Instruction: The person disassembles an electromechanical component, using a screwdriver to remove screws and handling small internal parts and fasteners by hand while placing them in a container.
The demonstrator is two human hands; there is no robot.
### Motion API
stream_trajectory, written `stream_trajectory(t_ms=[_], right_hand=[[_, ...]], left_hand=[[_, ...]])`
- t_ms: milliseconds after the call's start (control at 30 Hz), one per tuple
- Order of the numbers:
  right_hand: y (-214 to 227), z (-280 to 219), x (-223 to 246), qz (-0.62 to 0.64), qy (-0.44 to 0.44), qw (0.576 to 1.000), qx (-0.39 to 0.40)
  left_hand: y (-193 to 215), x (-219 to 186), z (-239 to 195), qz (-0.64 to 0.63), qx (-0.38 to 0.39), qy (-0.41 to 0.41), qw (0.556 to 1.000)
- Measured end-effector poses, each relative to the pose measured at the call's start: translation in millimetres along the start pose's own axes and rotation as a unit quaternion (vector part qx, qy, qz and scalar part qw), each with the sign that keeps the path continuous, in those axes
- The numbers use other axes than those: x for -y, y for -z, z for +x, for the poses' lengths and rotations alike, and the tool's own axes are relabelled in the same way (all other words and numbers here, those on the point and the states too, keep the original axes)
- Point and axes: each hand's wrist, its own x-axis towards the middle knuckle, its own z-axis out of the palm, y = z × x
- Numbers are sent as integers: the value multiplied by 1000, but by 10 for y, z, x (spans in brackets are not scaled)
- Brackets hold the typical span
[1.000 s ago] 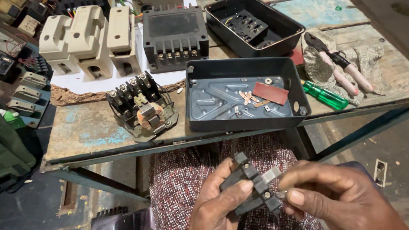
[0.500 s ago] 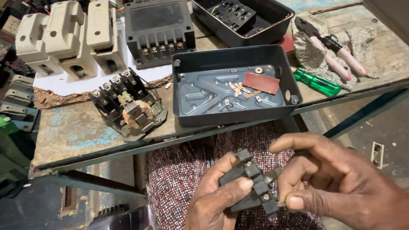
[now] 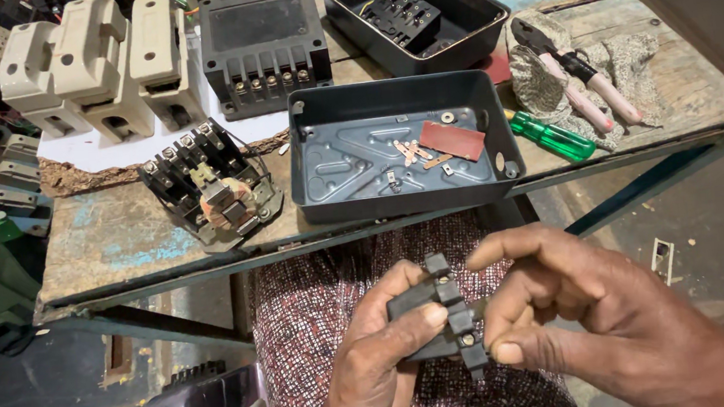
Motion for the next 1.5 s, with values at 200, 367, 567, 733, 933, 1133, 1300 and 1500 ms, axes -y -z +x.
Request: stream_trajectory(t_ms=[200,367,567,733,933,1133,1300,1500], right_hand=[[21,-61,-298,77,-90,989,-85],[13,-98,-548,88,-128,974,-166],[-48,-151,-679,121,-108,968,-190],[-14,-155,-735,141,-100,968,-181],[-9,-92,-703,178,-124,961,-171],[-59,-33,-608,124,-139,962,-198],[-38,-53,-671,149,-123,966,-170],[-16,-47,-680,148,-165,963,-155]], left_hand=[[-1,33,-18,42,-11,-48,998],[-15,26,-20,108,-48,-41,992],[-20,55,-8,131,-65,-51,988],[-57,30,-15,183,-99,-28,978],[-93,-84,-71,303,-98,-4,948],[-92,-122,-99,242,-75,44,966],[-69,-59,-76,190,-68,38,979],[-59,-13,-66,170,-68,36,982]])
